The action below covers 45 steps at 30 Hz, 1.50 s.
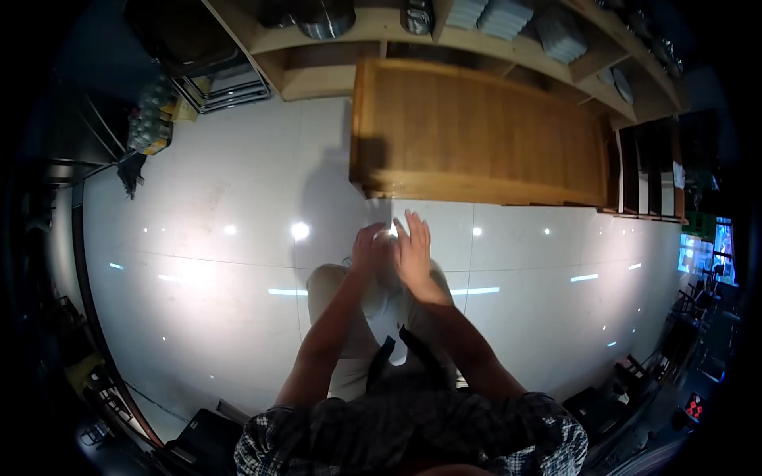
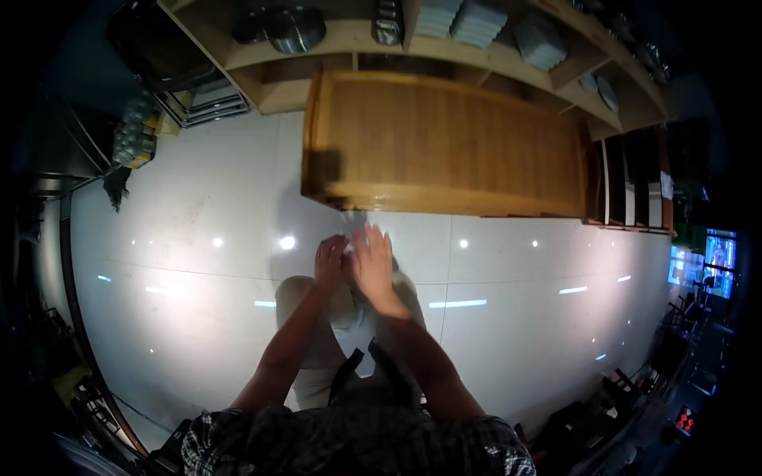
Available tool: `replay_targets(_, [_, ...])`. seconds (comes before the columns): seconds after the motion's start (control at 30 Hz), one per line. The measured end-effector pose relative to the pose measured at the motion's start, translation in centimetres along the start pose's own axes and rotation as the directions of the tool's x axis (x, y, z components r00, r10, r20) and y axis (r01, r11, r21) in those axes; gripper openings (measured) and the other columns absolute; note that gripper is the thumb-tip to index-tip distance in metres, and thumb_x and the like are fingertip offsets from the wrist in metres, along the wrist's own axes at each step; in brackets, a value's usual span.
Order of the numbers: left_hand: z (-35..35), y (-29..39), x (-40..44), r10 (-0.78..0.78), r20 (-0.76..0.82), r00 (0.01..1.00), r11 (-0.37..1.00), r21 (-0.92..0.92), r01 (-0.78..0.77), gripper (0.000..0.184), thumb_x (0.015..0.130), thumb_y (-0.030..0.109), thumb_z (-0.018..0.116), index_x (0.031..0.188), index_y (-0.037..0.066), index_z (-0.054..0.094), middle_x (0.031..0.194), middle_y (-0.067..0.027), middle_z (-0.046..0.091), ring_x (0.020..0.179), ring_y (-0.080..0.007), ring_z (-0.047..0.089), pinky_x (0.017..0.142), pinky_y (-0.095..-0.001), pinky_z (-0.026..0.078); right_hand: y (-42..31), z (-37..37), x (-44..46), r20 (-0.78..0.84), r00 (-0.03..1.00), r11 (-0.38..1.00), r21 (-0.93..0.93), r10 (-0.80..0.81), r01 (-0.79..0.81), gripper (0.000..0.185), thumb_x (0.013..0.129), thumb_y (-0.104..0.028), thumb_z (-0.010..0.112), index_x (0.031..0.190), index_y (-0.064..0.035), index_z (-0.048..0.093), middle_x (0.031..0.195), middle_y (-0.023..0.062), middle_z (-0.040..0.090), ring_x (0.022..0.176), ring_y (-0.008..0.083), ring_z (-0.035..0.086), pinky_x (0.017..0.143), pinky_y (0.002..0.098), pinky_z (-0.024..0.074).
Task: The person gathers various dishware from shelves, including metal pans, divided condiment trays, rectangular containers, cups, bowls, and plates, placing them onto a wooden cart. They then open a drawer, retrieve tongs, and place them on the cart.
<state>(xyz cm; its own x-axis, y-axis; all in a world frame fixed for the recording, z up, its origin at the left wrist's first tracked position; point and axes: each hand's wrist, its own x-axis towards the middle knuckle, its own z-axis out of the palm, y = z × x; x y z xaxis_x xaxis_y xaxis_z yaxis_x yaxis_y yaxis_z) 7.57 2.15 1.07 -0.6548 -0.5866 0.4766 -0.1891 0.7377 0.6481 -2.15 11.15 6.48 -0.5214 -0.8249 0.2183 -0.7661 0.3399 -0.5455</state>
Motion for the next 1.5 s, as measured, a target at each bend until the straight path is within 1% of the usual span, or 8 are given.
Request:
replay_targets(0.37, [-27.7,13.6,16.8,-0.304,0.057,0.951,0.916,0.293,0.275,0.049,0.070,-0.006,0.053,0.118,0.003,0.053,0.120,-0.0135,0.054,0.109,-0.0312,0.052,0.097,-0.0422,0.040,-17.7,-17.0,10.0,0.115,0.990,0.992,0.107,-0.078,0.066,0.052,0.076,-0.008,0.062,0.125,0.0001,0.048,0.131,0.0198,0.048,0.124,0.0370,0.043,0.107,0.0490,0.0304])
replay_targets(0.63, [-36.2,4.2,21.1,-0.482,0.198,0.854,0.873,0.191,0.448,0.034,0.076,-0.003,0.055,0.110,0.000,0.058,0.110,-0.0181,0.061,0.102,-0.0361,0.058,0.089,-0.0430,0.048,-21.0,-13.5,20.9,0.202,0.978,0.998,0.053,-0.042,0.032,0.050,0.077,-0.004,0.060,0.126,-0.0002,0.047,0.130,0.0206,0.049,0.119,0.0372,0.048,0.101,0.0437,0.0387])
replay_targets(0.8, [-40.8,-0.4,26.6,-0.385,0.207,0.899,0.912,0.233,0.337,0.036,0.072,-0.005,0.051,0.107,-0.002,0.060,0.104,-0.0193,0.064,0.093,-0.0354,0.061,0.084,-0.0435,0.050,-21.2,-5.9,24.1,-0.007,0.998,0.998,-0.004,-0.068,0.068,0.048,0.076,-0.001,0.061,0.123,-0.0010,0.050,0.123,0.0196,0.054,0.115,0.0368,0.052,0.098,0.0436,0.0423])
replay_targets(0.97, [-40.2,-4.8,32.9,-0.277,0.226,0.934,0.925,0.327,0.195,0.039,0.074,-0.003,0.053,0.113,0.000,0.058,0.115,-0.0194,0.060,0.101,-0.0350,0.059,0.089,-0.0432,0.047,-26.4,-8.3,30.3,-0.073,0.997,0.996,0.078,-0.032,0.038,0.047,0.073,0.001,0.061,0.120,0.0013,0.052,0.118,0.0203,0.056,0.110,0.0385,0.054,0.096,0.0450,0.0434])
replay_targets(1.23, [-33.6,-9.2,40.8,-0.149,0.300,0.942,0.978,0.185,0.096,0.046,0.072,-0.004,0.055,0.118,0.001,0.054,0.121,-0.0218,0.055,0.108,-0.0365,0.054,0.092,-0.0456,0.044,-17.2,0.2,37.2,-0.049,0.994,0.950,0.303,0.096,-0.077,0.048,0.073,0.001,0.058,0.121,0.0006,0.050,0.119,0.0215,0.055,0.110,0.0396,0.052,0.097,0.0464,0.0419])
replay_targets(1.3, [-32.2,-10.2,41.3,-0.156,0.311,0.938,0.981,0.163,0.110,0.049,0.072,-0.004,0.054,0.120,0.002,0.054,0.126,-0.0200,0.053,0.113,-0.0351,0.052,0.095,-0.0456,0.042,-15.2,1.6,40.3,-0.063,0.998,1.000,-0.013,-0.010,0.010,0.049,0.074,0.000,0.057,0.122,0.0004,0.049,0.119,0.0214,0.054,0.111,0.0392,0.052,0.097,0.0464,0.0418])
replay_targets(1.37, [-30.8,-11.0,41.9,-0.253,0.353,0.901,0.951,0.262,0.165,0.053,0.073,-0.005,0.054,0.125,0.004,0.051,0.135,-0.0200,0.046,0.119,-0.0367,0.047,0.101,-0.0457,0.039,-12.1,4.2,43.3,-0.062,0.998,0.997,0.070,0.025,-0.021,0.049,0.074,-0.001,0.056,0.123,0.0010,0.049,0.120,0.0217,0.053,0.112,0.0392,0.050,0.096,0.0459,0.0423])
replay_targets(1.5, [-28.1,-17.1,41.9,-0.314,0.266,0.911,0.902,0.383,0.199,0.056,0.073,-0.001,0.053,0.129,0.007,0.050,0.141,-0.0166,0.039,0.128,-0.0348,0.040,0.104,-0.0511,0.031,-7.6,9.7,48.7,-0.055,0.997,0.962,-0.269,-0.056,0.039,0.049,0.075,-0.002,0.057,0.124,0.0016,0.049,0.121,0.0202,0.052,0.113,0.0373,0.050,0.096,0.0445,0.0428])
